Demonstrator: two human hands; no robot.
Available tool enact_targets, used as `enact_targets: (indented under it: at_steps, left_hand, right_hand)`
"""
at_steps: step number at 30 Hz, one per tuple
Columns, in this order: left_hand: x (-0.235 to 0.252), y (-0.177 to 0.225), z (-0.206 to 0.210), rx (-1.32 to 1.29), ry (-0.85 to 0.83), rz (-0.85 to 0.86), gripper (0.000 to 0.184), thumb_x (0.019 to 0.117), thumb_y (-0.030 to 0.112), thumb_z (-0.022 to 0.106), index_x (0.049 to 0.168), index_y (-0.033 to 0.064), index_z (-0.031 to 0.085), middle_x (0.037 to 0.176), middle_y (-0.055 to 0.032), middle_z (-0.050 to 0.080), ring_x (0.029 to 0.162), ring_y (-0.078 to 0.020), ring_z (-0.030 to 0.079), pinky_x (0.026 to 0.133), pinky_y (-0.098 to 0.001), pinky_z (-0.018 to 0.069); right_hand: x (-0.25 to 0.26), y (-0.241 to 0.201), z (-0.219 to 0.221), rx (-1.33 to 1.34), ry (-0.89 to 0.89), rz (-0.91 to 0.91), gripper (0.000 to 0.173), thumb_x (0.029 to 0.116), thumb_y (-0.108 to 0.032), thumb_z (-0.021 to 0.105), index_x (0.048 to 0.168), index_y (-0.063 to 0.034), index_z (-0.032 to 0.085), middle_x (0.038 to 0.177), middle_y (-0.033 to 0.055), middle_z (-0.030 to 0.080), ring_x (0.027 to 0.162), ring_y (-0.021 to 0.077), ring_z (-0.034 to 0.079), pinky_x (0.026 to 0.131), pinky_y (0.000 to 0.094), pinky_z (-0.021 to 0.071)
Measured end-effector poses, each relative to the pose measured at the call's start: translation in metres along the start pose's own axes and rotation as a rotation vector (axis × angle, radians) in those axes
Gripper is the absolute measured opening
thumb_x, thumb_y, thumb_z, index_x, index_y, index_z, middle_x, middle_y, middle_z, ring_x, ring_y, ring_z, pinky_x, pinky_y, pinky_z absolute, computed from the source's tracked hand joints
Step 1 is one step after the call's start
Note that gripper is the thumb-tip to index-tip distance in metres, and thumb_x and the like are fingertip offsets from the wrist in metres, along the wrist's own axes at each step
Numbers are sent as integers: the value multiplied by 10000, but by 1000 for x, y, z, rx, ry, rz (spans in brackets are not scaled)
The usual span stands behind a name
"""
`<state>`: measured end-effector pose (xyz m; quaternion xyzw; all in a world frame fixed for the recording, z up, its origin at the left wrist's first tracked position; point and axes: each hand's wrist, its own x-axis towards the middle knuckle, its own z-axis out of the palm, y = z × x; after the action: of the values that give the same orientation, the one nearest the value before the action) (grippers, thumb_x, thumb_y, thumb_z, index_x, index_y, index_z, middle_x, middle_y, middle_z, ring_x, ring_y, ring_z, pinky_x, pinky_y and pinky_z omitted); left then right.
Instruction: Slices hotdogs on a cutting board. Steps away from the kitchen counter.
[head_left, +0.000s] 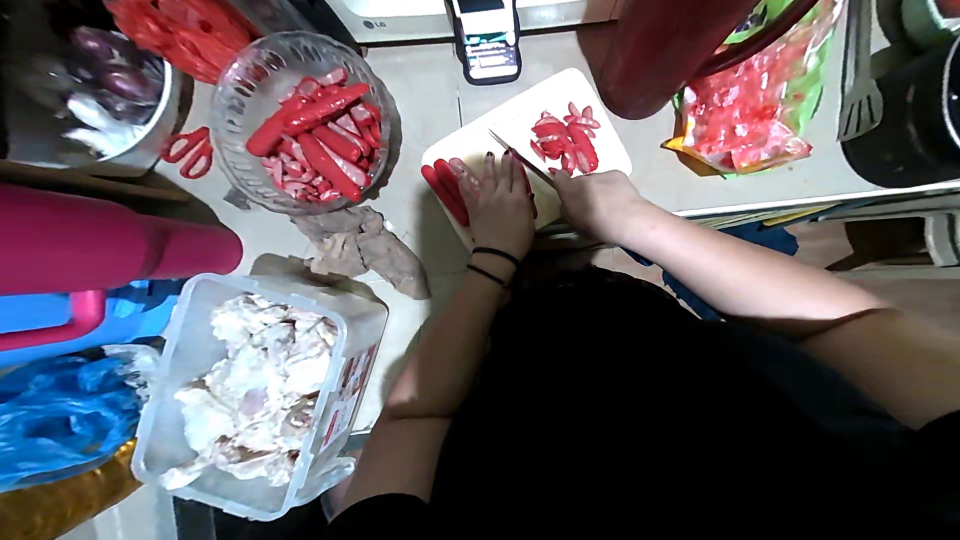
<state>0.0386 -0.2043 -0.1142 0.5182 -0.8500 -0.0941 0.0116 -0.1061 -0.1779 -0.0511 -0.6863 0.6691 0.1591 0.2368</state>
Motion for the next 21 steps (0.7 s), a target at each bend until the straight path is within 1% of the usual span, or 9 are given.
enact_targets:
  at_steps: [5,7,10,12,13,15,16,19,21]
  left_hand:
    - [-1,1,-4,-22,-3,-16,507,1048,184,499,1536,52,467,1614,-109,434,1519,-402,326,1169,-733,128]
    - [-2,3,-6,-29,-7,-27,500,1054,186,499,1538,65,469,1614,-105,435,1523,-412,314,1168,-739,120]
    - [-3,4,-6,-24,12,-37,496,1047,163,485,1533,67,478,1601,-106,455,1528,-427,295,1167,-750,106]
    - [-2,3,-5,-45,5,-20,496,1045,155,476,1532,64,479,1599,-112,456,1537,-421,277,1173,-746,92]
    - [-1,0,-5,-59,-4,-5,502,1041,158,481,1534,70,478,1602,-106,453,1543,-414,266,1172,-746,85]
    - [1,-4,-6,-99,-21,25,495,1037,156,503,1525,74,495,1598,-104,459,1549,-413,249,1178,-744,57]
    - [1,-5,-6,-106,-27,35,489,1038,159,504,1522,83,503,1596,-94,465,1551,-411,243,1179,-742,47]
    - [1,-6,-7,-84,-34,49,487,1039,160,503,1523,104,509,1599,-65,465,1555,-412,232,1174,-752,35]
    - [1,-6,-7,-59,-27,48,483,1040,162,501,1520,110,514,1601,-58,464,1551,-415,242,1176,-749,40]
  right_hand:
    - [3,-18,-10,-70,-102,34,295,1062,-53,425,1338,28,492,1024,251,666,958,465,698,724,598,547]
    - [6,-19,-8,-64,-78,16,293,1060,-35,422,1335,44,482,1031,260,663,962,469,696,724,598,549]
    - [5,-13,-4,-12,-67,17,341,1066,-70,424,1385,35,481,1027,268,674,971,478,697,754,615,546]
    - [1,-4,2,35,-33,30,361,1084,-135,421,1404,7,510,1018,266,697,966,482,704,765,630,544]
    - [-1,1,5,51,-12,39,353,1075,-132,429,1385,6,529,1005,263,703,956,484,706,756,634,540]
    - [-4,8,8,59,12,54,270,1080,-130,419,1265,14,552,968,260,700,946,486,708,742,638,536]
    - [-5,9,8,61,19,52,264,1083,-135,412,1253,12,552,958,254,700,942,482,710,737,635,537]
    - [-7,3,7,58,38,22,362,1082,-154,406,1388,-6,529,962,242,707,917,466,714,720,622,543]
    - [-8,-4,2,49,-20,45,380,1074,-136,423,1424,-14,504,1011,246,704,952,467,710,746,626,549]
